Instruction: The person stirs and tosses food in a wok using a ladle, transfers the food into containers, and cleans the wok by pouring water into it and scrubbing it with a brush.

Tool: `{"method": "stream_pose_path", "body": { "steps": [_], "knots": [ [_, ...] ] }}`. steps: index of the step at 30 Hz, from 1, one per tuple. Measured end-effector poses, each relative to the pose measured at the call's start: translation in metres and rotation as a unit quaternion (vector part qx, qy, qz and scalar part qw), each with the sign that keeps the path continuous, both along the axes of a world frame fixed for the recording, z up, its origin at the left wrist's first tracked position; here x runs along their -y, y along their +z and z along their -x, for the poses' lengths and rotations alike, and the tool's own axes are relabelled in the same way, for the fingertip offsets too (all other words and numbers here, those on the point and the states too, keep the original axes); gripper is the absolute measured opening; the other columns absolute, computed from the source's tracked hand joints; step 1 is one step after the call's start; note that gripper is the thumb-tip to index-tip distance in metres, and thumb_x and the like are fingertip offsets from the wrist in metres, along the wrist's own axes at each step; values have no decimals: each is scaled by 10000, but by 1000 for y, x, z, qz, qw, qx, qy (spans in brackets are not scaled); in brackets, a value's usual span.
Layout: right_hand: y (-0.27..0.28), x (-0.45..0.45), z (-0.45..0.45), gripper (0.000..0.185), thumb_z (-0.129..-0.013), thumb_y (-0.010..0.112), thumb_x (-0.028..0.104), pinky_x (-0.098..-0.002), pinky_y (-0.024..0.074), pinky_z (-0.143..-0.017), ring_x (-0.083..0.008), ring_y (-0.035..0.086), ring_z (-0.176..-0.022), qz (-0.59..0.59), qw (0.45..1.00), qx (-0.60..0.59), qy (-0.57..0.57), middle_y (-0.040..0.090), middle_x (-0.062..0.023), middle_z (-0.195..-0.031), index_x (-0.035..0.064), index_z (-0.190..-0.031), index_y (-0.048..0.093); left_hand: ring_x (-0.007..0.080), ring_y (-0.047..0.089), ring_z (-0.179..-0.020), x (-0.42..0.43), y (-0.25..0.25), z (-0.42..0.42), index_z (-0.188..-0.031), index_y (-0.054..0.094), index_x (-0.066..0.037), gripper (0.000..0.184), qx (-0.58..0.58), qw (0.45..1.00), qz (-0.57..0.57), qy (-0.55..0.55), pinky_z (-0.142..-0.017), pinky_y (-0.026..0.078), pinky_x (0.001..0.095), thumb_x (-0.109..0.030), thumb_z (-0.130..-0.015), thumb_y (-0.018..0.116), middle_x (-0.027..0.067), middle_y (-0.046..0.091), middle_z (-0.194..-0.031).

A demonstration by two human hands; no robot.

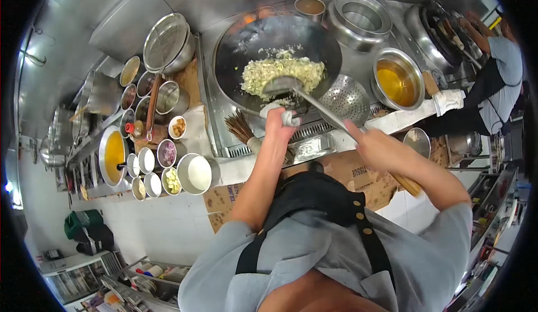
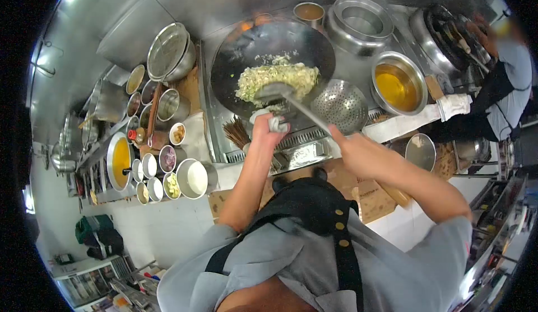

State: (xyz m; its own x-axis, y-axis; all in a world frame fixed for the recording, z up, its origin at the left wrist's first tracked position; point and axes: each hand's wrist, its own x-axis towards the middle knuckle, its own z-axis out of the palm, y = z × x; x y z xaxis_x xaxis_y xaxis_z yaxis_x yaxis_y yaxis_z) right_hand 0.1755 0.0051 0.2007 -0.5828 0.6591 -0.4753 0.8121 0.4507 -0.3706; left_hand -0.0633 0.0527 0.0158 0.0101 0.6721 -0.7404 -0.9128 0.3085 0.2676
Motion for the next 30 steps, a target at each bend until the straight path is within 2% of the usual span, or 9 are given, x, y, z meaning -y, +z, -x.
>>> {"method": "stream_pose_path", "body": {
  "steps": [3, 7, 9, 12, 16, 19, 23, 27, 30],
  "knots": [
    [-94, -43, 24, 658, -757, 483, 17, -467, 462, -603, -414, 578, -667, -118, 992, -42, -27, 567, -272, -698, -63, -1346, 202, 269, 527, -700, 1, -69, -16, -908, 463, -67, 127, -58, 995, -86, -9, -578, 450, 447, -74, -785, 432, 133, 532, -798],
    [-107, -36, 17, 652, -748, 502, 17, -451, 477, -641, -419, 594, -744, -198, 970, -113, -83, 583, -294, -757, 7, -1359, 274, 263, 542, -693, 59, -77, -39, -881, 462, -84, 133, -122, 992, -40, 1, -528, 467, 431, -61, -751, 444, 115, 535, -801],
    [-97, -4, -2, 631, -769, 532, 46, -436, 476, -650, -406, 601, -741, -144, 950, -256, -110, 586, -273, -741, 52, -1359, 308, 264, 543, -680, 70, -70, -30, -890, 462, -101, 152, -107, 994, -22, -10, -534, 473, 440, -62, -744, 447, 107, 537, -803],
    [-37, 12, -12, 560, -852, 554, 137, -288, 433, -418, -139, 511, -454, 211, 868, -326, -308, 519, -42, -601, 108, -1365, 331, 266, 535, -705, 6, -17, -12, -909, 465, -99, 141, -46, 997, -14, 58, -603, 463, 443, -89, -770, 443, 107, 536, -816],
    [-49, -43, -12, 508, -896, 521, 223, -208, 327, -333, -77, 421, -413, 273, 760, -459, -370, 501, -16, -643, 136, -1359, 331, 261, 509, -736, -34, 5, -14, -907, 469, -98, 119, -3, 1000, -19, 19, -663, 433, 471, -87, -789, 454, 89, 518, -849],
    [-57, -88, -9, 196, -921, 472, 237, -150, 251, -328, -20, 335, -405, 459, 588, -526, -410, 454, -8, -654, 92, -1050, 445, 270, 546, -716, -47, -28, -8, -942, 479, -71, 155, 11, 999, -45, 8, -573, 443, 457, -75, -791, 446, 105, 540, -833],
    [-124, -123, 31, 143, -894, 505, 192, -223, 318, -375, -75, 389, -441, 470, 621, -450, -437, 464, -28, -616, 55, -930, 483, 257, 524, -703, -48, -35, -6, -958, 478, -77, 193, -22, 999, -28, 23, -583, 438, 471, -54, -768, 499, 98, 521, -814],
    [-75, -142, 66, 239, -887, 529, 197, -221, 344, -379, -85, 412, -439, 297, 802, -378, -354, 471, -20, -620, 28, -1054, 503, 264, 525, -683, -52, -46, -2, -985, 461, -67, 239, -3, 1000, -20, 15, -560, 432, 490, -54, -756, 529, 110, 517, -841],
    [-49, -136, 11, 269, -894, 525, 212, -188, 330, -360, -77, 437, -449, 354, 759, -401, -372, 490, -24, -632, 40, -1100, 507, 264, 527, -687, -54, -59, 2, -984, 463, -66, 249, 6, 999, -41, 3, -559, 432, 487, -54, -748, 541, 115, 519, -846]
  ]
}}
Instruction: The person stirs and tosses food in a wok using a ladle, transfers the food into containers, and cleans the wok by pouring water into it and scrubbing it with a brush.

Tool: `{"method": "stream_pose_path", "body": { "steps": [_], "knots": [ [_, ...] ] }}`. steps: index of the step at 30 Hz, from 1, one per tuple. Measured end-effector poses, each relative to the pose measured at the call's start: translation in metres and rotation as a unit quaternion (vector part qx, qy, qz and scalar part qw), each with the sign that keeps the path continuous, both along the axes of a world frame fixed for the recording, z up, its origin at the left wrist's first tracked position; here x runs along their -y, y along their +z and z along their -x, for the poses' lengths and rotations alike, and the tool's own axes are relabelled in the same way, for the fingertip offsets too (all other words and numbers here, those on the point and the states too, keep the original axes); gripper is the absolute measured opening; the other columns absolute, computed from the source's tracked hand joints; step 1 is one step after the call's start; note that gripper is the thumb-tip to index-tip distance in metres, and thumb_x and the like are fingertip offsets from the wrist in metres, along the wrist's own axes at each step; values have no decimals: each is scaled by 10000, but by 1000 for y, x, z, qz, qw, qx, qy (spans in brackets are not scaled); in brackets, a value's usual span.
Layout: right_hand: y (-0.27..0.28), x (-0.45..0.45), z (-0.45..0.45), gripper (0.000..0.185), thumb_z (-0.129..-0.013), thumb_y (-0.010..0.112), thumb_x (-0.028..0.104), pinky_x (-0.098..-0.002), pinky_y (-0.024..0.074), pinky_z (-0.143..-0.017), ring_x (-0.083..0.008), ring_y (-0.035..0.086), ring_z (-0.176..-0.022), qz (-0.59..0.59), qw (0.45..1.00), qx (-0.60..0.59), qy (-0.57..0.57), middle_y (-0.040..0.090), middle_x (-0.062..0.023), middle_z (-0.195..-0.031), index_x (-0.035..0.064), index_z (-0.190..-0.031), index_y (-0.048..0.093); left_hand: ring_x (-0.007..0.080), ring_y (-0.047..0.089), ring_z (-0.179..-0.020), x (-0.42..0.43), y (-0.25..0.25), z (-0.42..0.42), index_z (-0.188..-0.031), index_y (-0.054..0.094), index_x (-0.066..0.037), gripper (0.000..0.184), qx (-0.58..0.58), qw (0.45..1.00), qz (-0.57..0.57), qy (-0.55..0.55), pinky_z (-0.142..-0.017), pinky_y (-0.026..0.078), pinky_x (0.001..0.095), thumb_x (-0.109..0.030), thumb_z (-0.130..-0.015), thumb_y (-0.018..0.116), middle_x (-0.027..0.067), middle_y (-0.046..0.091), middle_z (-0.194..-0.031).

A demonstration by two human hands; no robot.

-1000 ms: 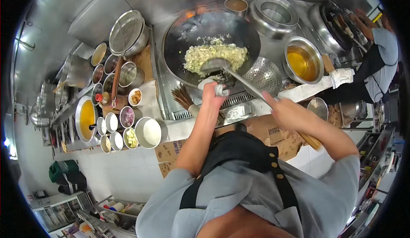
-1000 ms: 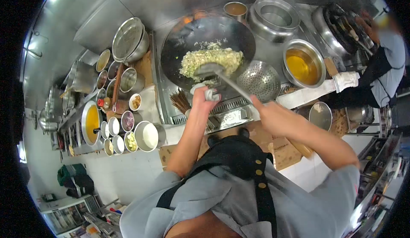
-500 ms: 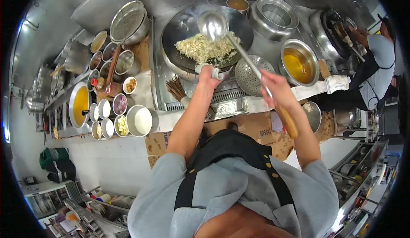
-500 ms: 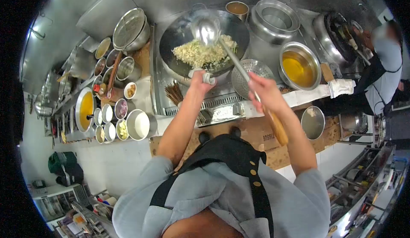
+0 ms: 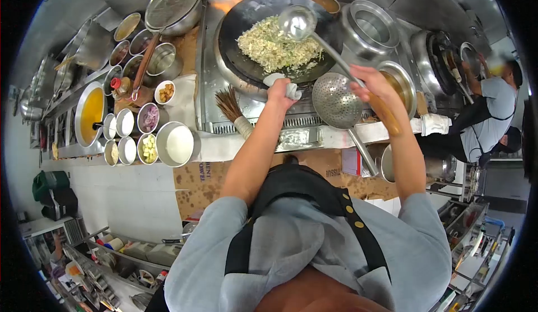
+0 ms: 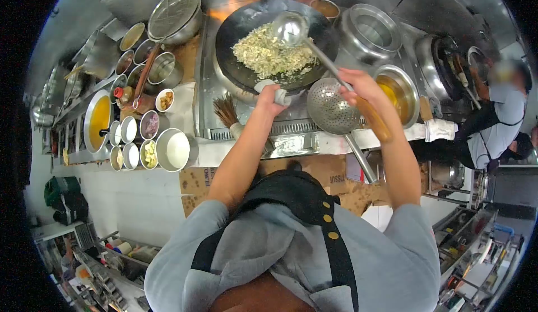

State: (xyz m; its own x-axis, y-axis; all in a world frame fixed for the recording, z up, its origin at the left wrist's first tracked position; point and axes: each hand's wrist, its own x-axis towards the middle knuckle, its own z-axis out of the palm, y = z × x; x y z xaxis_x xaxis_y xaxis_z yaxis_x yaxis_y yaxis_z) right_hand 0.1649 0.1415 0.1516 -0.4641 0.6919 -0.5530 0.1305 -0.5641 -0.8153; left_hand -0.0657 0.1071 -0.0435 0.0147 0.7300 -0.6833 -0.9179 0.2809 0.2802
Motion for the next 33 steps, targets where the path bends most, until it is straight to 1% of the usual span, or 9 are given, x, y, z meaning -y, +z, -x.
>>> {"method": "stream_pose_path", "body": {
  "steps": [5, 12, 16, 20, 23, 27, 30, 31, 33],
  "knots": [
    [-38, -18, -8, 272, -907, 465, 210, -226, 313, -329, -86, 370, -364, 9, 992, 93, -82, 464, -17, -589, 71, -1141, 475, 264, 527, -684, 2, 6, -2, -958, 475, -64, 228, -7, 1000, 22, 9, -552, 430, 482, -50, -741, 544, 118, 519, -844],
    [-7, -25, 39, 439, -876, 490, 215, -289, 375, -338, -115, 404, -345, -219, 949, 201, 106, 403, -3, -484, 57, -1281, 426, 261, 521, -719, -2, 10, -1, -956, 498, -83, 169, -36, 999, 26, -14, -581, 432, 459, -104, -788, 501, 93, 539, -852],
    [8, 7, 17, 394, -855, 450, 157, -402, 494, -525, -308, 600, -524, -486, 726, 459, 158, 602, -248, -769, -55, -1187, 436, 269, 540, -702, -3, 6, -4, -985, 474, -42, 239, -19, 1000, 16, 13, -564, 444, 484, -57, -753, 531, 125, 527, -858],
    [-36, 45, 8, 425, -848, 445, 128, -466, 484, -688, -360, 622, -651, -445, 728, 480, 203, 594, -287, -836, -56, -1227, 393, 269, 542, -664, -1, 11, -5, -963, 471, -40, 219, -17, 999, 19, 19, -532, 443, 483, -45, -751, 526, 125, 527, -836],
    [17, 78, 33, 424, -852, 453, 135, -470, 480, -708, -396, 612, -706, -305, 821, 437, 203, 593, -288, -876, -23, -1241, 396, 268, 544, -659, 1, 12, -7, -961, 469, -40, 215, -13, 1000, 13, 24, -520, 446, 478, -49, -754, 529, 127, 527, -825],
    [-31, 36, 10, 367, -864, 446, 164, -478, 479, -697, -407, 608, -693, -500, 711, 470, 153, 596, -276, -794, 14, -1198, 427, 266, 545, -657, -3, 4, -6, -989, 455, -39, 242, 0, 1000, -10, 13, -518, 452, 474, -55, -760, 530, 130, 528, -830],
    [-17, 56, 7, 444, -878, 455, 165, -318, 459, -410, -171, 537, -441, -364, 771, 487, 189, 524, -114, -604, 66, -1306, 388, 267, 547, -666, 5, 20, -4, -1015, 446, -35, 266, -20, 1000, 11, 10, -526, 460, 470, -59, -764, 531, 133, 529, -865],
    [24, 87, 27, 418, -870, 424, 160, -416, 494, -554, -302, 594, -502, -280, 817, 462, 201, 592, -237, -697, 36, -1268, 406, 269, 549, -675, 1, 22, -3, -1021, 447, -33, 273, -22, 1000, 8, 16, -531, 460, 474, -61, -763, 532, 135, 527, -876],
    [37, 99, 26, 456, -865, 447, 167, -362, 475, -505, -238, 563, -453, -223, 863, 408, 196, 585, -203, -666, 22, -1294, 389, 272, 551, -693, 2, 17, -6, -1033, 448, -30, 286, -24, 999, 10, 19, -542, 461, 482, -63, -763, 535, 139, 525, -898]
  ]
}}
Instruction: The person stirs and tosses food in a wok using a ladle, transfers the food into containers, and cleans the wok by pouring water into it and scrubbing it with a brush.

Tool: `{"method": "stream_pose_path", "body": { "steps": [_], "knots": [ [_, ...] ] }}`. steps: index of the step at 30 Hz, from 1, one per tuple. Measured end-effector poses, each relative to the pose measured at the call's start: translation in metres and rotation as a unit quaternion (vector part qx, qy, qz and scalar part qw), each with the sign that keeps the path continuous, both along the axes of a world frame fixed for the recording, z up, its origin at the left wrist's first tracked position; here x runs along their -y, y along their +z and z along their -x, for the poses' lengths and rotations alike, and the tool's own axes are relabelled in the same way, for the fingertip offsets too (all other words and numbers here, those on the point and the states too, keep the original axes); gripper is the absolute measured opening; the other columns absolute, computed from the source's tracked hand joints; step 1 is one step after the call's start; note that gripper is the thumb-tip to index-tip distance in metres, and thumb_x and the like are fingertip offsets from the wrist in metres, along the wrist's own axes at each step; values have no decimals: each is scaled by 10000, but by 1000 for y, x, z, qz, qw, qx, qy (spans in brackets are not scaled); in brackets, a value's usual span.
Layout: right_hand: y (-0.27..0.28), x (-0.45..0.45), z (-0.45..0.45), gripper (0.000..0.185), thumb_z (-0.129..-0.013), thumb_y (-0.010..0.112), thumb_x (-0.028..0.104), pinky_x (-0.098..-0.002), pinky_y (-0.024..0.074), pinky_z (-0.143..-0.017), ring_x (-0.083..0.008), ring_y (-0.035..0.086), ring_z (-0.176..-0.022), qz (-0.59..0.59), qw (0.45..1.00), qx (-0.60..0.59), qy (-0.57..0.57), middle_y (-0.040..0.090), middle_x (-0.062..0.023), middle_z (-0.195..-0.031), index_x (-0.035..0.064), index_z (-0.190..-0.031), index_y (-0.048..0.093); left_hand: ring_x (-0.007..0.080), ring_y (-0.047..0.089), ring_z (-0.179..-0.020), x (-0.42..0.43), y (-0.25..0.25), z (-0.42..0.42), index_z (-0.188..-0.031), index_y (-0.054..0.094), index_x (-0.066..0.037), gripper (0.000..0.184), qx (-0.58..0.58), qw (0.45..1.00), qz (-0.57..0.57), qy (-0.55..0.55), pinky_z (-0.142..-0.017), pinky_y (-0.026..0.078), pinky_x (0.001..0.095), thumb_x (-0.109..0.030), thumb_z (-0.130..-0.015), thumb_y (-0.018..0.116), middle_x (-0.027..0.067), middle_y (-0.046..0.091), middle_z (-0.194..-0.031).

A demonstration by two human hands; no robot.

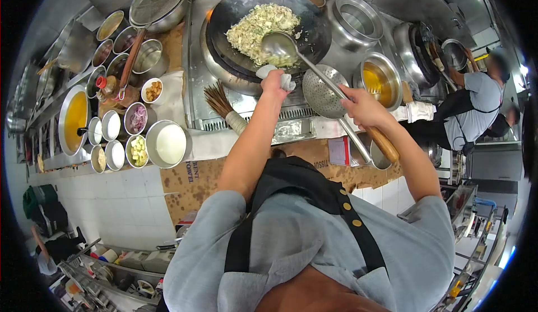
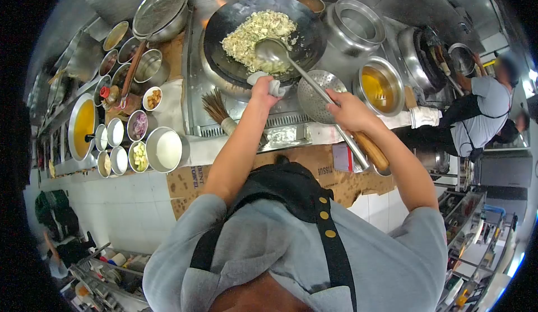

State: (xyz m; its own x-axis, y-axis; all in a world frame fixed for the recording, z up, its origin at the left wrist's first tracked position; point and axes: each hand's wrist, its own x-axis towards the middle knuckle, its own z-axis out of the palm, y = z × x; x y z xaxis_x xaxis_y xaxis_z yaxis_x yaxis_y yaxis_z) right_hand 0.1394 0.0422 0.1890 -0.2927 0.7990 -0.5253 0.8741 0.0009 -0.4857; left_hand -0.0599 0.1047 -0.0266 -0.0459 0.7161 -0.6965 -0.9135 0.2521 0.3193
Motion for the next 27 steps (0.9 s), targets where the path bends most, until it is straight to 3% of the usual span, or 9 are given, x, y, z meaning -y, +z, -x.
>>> {"method": "stream_pose_path", "body": {
  "steps": [6, 9, 14, 15, 18, 21, 24, 25, 27],
  "knots": [
    [-20, 3, -24, 482, -852, 480, 155, -328, 443, -437, -183, 540, -426, -124, 992, -7, 26, 567, -145, -631, 24, -1306, 383, 287, 556, -759, -2, -4, 3, -1071, 446, -26, 330, 19, 1000, 10, -11, -582, 461, 512, -56, -756, 540, 150, 519, -945],
    [33, 24, -25, 518, -822, 497, 121, -291, 454, -487, -142, 556, -481, -23, 1000, 1, 22, 562, -98, -633, 67, -1324, 380, 290, 554, -783, -15, -21, 5, -1071, 451, -31, 331, 53, 999, 3, -14, -593, 459, 520, -53, -752, 539, 152, 517, -960],
    [72, 55, -41, 586, -769, 504, 67, -341, 463, -607, -279, 593, -599, -62, 975, -21, 210, 571, -214, -677, 83, -1338, 365, 320, 559, -806, 32, 32, 2, -1057, 469, -55, 308, 21, 999, 39, 21, -585, 452, 534, -28, -751, 489, 144, 537, -935],
    [83, 63, -37, 618, -762, 490, 45, -389, 458, -669, -374, 588, -683, -10, 981, -12, 191, 557, -283, -729, 78, -1356, 323, 322, 560, -796, 65, 43, 2, -1048, 473, -62, 288, 17, 999, 33, -2, -570, 452, 526, -33, -761, 470, 142, 542, -922],
    [61, 63, -38, 647, -762, 474, 36, -455, 449, -698, -421, 583, -726, -25, 972, 38, 231, 550, -323, -751, 7, -1366, 241, 287, 547, -700, 95, 69, -4, -960, 474, -44, 188, -10, 999, 35, -30, -497, 432, 442, -73, -779, 432, 151, 538, -828],
    [0, 27, -22, 614, -779, 454, 43, -464, 454, -709, -416, 578, -703, -60, 983, 15, 170, 560, -299, -731, -17, -1354, 250, 290, 549, -704, 48, 18, -9, -965, 455, -30, 206, 39, 999, -25, -1, -499, 438, 440, -89, -768, 464, 140, 536, -807],
    [-94, -1, -13, 601, -780, 455, 41, -470, 452, -704, -415, 572, -698, -227, 962, -9, 148, 558, -282, -718, -17, -1347, 264, 290, 550, -717, 76, -18, -29, -945, 461, -31, 205, -60, 998, -33, -5, -559, 466, 437, -68, -744, 477, 136, 548, -823],
    [-108, -5, -15, 600, -778, 458, 38, -473, 451, -700, -416, 571, -696, -290, 946, -7, 144, 555, -277, -713, -18, -1345, 268, 289, 548, -719, 98, -28, -36, -935, 465, -36, 198, -87, 996, -24, -14, -585, 478, 441, -64, -739, 472, 136, 554, -833],
    [-83, 23, -31, 649, -774, 473, 18, -486, 439, -710, -418, 561, -773, -222, 963, -36, 145, 564, -272, -848, 5, -1368, 211, 279, 553, -723, 146, -44, -40, -916, 480, -43, 189, -84, 996, -19, -7, -582, 489, 432, -48, -727, 470, 139, 555, -812]
  ]
}}
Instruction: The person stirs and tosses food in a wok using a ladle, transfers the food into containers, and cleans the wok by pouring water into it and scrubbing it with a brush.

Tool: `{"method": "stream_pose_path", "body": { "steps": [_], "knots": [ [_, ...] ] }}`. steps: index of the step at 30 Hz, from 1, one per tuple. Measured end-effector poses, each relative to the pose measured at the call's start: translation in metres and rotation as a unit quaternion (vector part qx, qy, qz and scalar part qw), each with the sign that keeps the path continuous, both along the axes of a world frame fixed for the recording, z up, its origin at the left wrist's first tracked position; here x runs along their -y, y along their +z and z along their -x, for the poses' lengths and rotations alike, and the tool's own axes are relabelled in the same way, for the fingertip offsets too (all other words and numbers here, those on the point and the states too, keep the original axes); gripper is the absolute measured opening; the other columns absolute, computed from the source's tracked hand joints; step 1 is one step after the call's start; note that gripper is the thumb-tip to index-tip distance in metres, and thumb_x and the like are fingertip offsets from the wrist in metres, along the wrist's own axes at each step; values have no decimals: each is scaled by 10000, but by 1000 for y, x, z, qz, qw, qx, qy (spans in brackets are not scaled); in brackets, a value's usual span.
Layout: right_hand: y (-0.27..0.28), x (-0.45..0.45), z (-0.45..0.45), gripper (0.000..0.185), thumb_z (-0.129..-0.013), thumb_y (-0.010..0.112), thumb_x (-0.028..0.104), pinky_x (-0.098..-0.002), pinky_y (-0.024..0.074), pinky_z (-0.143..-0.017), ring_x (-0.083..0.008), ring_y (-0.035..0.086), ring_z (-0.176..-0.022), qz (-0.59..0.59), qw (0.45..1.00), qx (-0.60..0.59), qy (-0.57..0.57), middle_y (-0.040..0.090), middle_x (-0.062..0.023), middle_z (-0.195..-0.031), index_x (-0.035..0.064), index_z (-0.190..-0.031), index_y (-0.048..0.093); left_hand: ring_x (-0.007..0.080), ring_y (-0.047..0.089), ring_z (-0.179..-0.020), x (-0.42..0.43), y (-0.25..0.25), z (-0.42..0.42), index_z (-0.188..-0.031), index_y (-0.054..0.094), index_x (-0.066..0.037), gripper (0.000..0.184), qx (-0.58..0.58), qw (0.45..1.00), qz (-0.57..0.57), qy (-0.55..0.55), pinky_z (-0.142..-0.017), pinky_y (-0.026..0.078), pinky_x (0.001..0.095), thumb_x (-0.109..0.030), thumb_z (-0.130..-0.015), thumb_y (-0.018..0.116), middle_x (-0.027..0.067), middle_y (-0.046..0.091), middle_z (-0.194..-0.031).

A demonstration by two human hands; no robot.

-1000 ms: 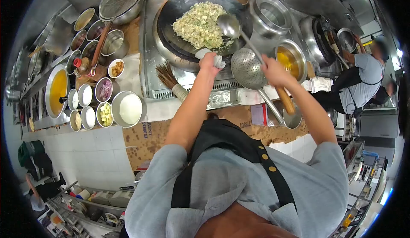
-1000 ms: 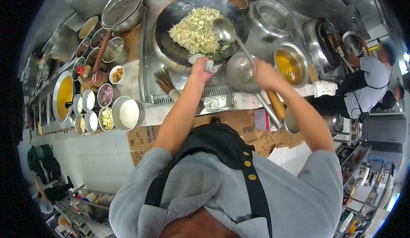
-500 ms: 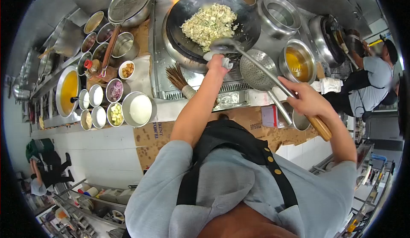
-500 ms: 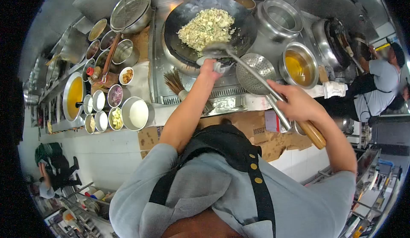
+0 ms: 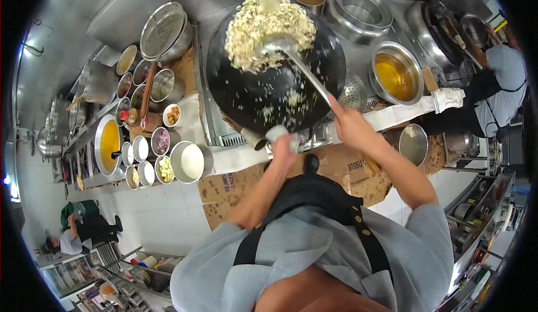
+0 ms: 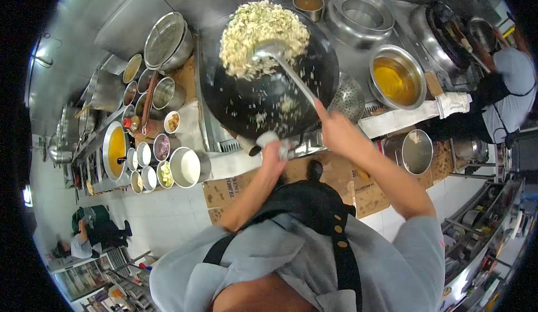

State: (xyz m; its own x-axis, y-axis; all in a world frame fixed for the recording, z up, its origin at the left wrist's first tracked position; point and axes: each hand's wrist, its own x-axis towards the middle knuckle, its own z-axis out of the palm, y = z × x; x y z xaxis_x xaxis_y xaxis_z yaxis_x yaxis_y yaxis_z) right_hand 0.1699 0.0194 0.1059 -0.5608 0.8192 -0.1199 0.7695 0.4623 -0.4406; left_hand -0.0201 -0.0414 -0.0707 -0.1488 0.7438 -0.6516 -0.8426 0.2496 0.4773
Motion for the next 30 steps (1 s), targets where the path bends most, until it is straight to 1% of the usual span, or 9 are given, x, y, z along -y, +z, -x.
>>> {"method": "stream_pose_path", "body": {
  "steps": [6, 13, 15, 17, 19, 23, 26, 27, 30],
  "knots": [
    [56, 47, -27, 665, -764, 489, 3, -481, 440, -683, -415, 558, -750, 108, 993, 18, 48, 575, -260, -870, 9, -1368, 212, 279, 528, -674, -69, 77, 21, -809, 451, -59, 64, 69, 997, 22, 12, -609, 456, 451, -59, -747, 433, 139, 528, -712],
    [-6, -16, 6, 624, -766, 528, 19, -469, 450, -683, -431, 555, -715, -40, 998, -48, 5, 574, -255, -794, 15, -1342, 290, 274, 539, -674, -20, 12, 2, -855, 471, -68, 105, 30, 998, -50, -11, -575, 441, 427, -84, -753, 450, 125, 546, -806],
    [-4, -6, -6, 609, -788, 539, 27, -418, 467, -596, -358, 572, -642, -63, 987, -144, 20, 576, -209, -756, 30, -1345, 295, 278, 549, -704, -29, 19, 14, -891, 477, -45, 141, 56, 997, -61, -7, -572, 447, 437, -82, -757, 453, 126, 557, -812],
    [14, -1, -8, 580, -815, 539, 56, -362, 456, -499, -275, 560, -560, 68, 973, -219, -36, 564, -154, -715, 53, -1346, 307, 275, 544, -689, -73, 46, 32, -889, 479, -56, 138, 70, 997, -33, 9, -574, 448, 434, -77, -754, 458, 118, 549, -787],
    [51, -9, -7, 538, -848, 528, 105, -302, 415, -391, -184, 518, -469, 337, 894, -250, -159, 538, -91, -668, 84, -1346, 325, 270, 531, -653, -125, 77, 39, -871, 471, -81, 123, 98, 995, 20, 17, -578, 444, 424, -65, -750, 461, 108, 528, -744],
    [34, -53, -1, 390, -917, 461, 239, -189, 258, -323, -41, 369, -402, 507, 660, -502, -235, 482, -8, -670, 71, -1262, 391, 267, 529, -678, -149, 42, 46, -911, 461, -60, 144, 116, 993, -12, -18, -601, 443, 434, -59, -766, 461, 111, 524, -757],
    [11, -69, 15, 295, -919, 465, 233, -176, 271, -353, -27, 360, -431, 459, 652, -568, -205, 473, 5, -677, 46, -1145, 433, 259, 537, -700, -151, 34, 46, -912, 469, -54, 132, 96, 995, 7, -14, -624, 443, 448, -64, -781, 460, 111, 534, -775],
    [-24, -98, 27, 189, -882, 503, 140, -172, 324, -448, -69, 385, -473, 572, 582, -510, -272, 467, -27, -666, -10, -988, 460, 257, 539, -706, -153, 33, 48, -909, 475, -58, 128, 94, 995, 7, -16, -628, 442, 451, -66, -781, 465, 111, 538, -784],
    [9, -100, 53, 208, -877, 511, 147, -173, 322, -446, -65, 382, -473, 481, 676, -521, -200, 459, -21, -661, -8, -1006, 462, 255, 545, -724, -147, 30, 42, -912, 488, -70, 128, 89, 996, 23, -20, -637, 439, 460, -72, -784, 475, 111, 549, -810]
  ]
}}
